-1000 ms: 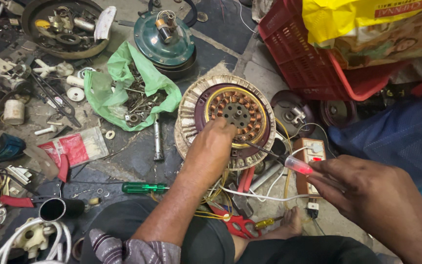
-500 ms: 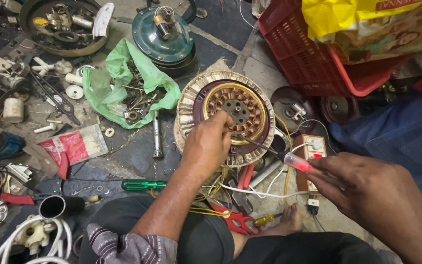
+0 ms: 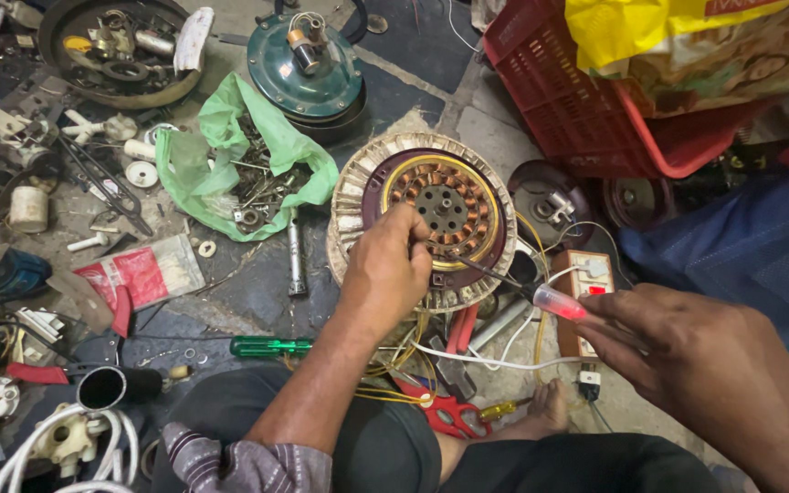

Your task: The person sits on the floor and uses a test light to check the windings of a disassembled motor stator. They probe multiple copper coil connections while holding the stator with one hand and the test light with the other, moving between different points on the component.

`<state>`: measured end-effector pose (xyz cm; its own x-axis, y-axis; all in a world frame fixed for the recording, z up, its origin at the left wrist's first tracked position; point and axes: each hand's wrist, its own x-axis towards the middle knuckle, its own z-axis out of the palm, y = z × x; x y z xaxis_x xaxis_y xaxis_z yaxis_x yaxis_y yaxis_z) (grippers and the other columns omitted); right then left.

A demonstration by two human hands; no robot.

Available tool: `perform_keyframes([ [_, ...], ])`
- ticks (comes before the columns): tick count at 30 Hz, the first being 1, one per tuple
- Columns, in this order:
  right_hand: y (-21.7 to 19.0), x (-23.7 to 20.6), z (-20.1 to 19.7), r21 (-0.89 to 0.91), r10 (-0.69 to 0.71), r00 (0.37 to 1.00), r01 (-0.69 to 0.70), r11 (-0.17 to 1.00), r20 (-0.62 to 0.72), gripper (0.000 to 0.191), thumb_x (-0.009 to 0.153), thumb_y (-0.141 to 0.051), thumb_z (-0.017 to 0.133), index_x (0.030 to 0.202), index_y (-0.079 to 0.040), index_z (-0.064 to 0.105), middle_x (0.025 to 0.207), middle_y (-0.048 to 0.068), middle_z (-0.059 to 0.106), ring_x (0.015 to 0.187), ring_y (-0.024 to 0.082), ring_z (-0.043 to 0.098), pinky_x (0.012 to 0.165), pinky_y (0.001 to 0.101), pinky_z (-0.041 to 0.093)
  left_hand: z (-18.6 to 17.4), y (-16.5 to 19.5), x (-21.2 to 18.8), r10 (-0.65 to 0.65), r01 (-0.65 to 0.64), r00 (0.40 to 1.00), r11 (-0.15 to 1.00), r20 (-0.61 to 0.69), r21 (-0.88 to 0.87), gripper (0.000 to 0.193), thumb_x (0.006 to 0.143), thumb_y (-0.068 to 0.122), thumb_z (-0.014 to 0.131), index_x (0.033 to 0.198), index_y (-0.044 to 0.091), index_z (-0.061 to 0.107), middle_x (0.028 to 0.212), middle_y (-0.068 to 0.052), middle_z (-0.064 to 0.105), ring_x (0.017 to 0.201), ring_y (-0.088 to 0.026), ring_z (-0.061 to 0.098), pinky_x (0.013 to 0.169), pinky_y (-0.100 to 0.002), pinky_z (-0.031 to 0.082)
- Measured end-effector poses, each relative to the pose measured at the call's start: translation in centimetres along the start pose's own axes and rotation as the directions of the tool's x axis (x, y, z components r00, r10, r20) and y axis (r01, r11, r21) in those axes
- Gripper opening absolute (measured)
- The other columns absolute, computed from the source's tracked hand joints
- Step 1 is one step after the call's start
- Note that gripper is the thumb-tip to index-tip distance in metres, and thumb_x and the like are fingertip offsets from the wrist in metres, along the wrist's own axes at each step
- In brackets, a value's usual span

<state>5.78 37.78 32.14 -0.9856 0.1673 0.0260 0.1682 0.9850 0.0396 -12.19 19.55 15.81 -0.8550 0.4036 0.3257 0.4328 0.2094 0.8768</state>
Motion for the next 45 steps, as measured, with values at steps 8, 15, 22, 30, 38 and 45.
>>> perform_keyframes([
  [8,0.0,0.1,0.1,-0.008,0.008,1.000,-0.008,1.000,0.010,0.029,0.080,-0.041,0.082,0.098,-0.018,0.080,0.085,0.003,0.076,0.074,0.027,0.073,0.062,0.0391,0.057,0.6,-0.5,-0.1,0.026,-0.025,1.000,0.996,-0.013,0.084,0.021,0.079,-0.001,0.072,0.094,0.004,0.058,0.087,-0.016,0.068,0.089,-0.037,0.068,0.080,-0.049,0.052],
  [15,0.0,0.1,0.0,0.003,0.006,1.000,-0.006,1.000,0.004,0.031,0.079,-0.039,0.082,0.099,-0.016,0.079,0.088,0.003,0.077,0.076,0.027,0.073,0.063,0.0386,0.057,0.5,-0.2,-0.2,0.040,-0.039,0.999,0.997,-0.014,0.071,0.020,0.079,-0.002,0.071,0.092,0.003,0.056,0.085,-0.016,0.065,0.087,-0.037,0.065,0.078,-0.049,0.051],
  [22,0.4,0.0,0.3,0.017,0.023,1.000,-0.023,1.000,0.018,0.032,0.078,-0.036,0.079,0.104,-0.017,0.080,0.095,0.003,0.079,0.078,0.026,0.075,0.065,0.0370,0.059,0.4,0.1,-0.4,0.038,-0.039,0.999,0.998,0.024,0.053,0.020,0.079,-0.002,0.069,0.091,0.004,0.055,0.086,-0.016,0.065,0.088,-0.036,0.065,0.078,-0.049,0.051],
  [30,0.6,-0.1,0.4,0.029,-0.004,1.000,0.004,1.000,-0.008,0.031,0.078,-0.035,0.079,0.104,-0.017,0.081,0.095,0.004,0.079,0.079,0.027,0.075,0.066,0.0371,0.059,0.5,0.4,-0.4,0.039,-0.040,0.999,0.996,0.020,0.075,0.020,0.078,-0.004,0.069,0.091,0.003,0.054,0.089,-0.015,0.065,0.090,-0.035,0.066,0.082,-0.048,0.052],
  [38,0.5,-0.1,0.4,0.037,-0.016,1.000,0.016,0.999,-0.018,0.031,0.078,-0.036,0.079,0.102,-0.016,0.080,0.094,0.005,0.079,0.078,0.028,0.075,0.064,0.0378,0.058,0.4,0.5,-0.4,0.060,-0.062,0.998,0.995,0.025,0.078,0.022,0.077,-0.005,0.069,0.092,0.002,0.055,0.090,-0.015,0.065,0.092,-0.035,0.065,0.083,-0.048,0.051],
  [45,0.7,-0.1,0.5,0.022,0.011,1.000,-0.011,1.000,0.007,0.031,0.079,-0.037,0.078,0.101,-0.015,0.080,0.094,0.005,0.079,0.078,0.028,0.074,0.065,0.0381,0.059,0.4,0.5,-0.5,0.069,-0.071,0.997,0.993,0.028,0.094,0.020,0.078,-0.005,0.068,0.091,0.002,0.055,0.091,-0.016,0.065,0.093,-0.036,0.065,0.083,-0.048,0.051],
])
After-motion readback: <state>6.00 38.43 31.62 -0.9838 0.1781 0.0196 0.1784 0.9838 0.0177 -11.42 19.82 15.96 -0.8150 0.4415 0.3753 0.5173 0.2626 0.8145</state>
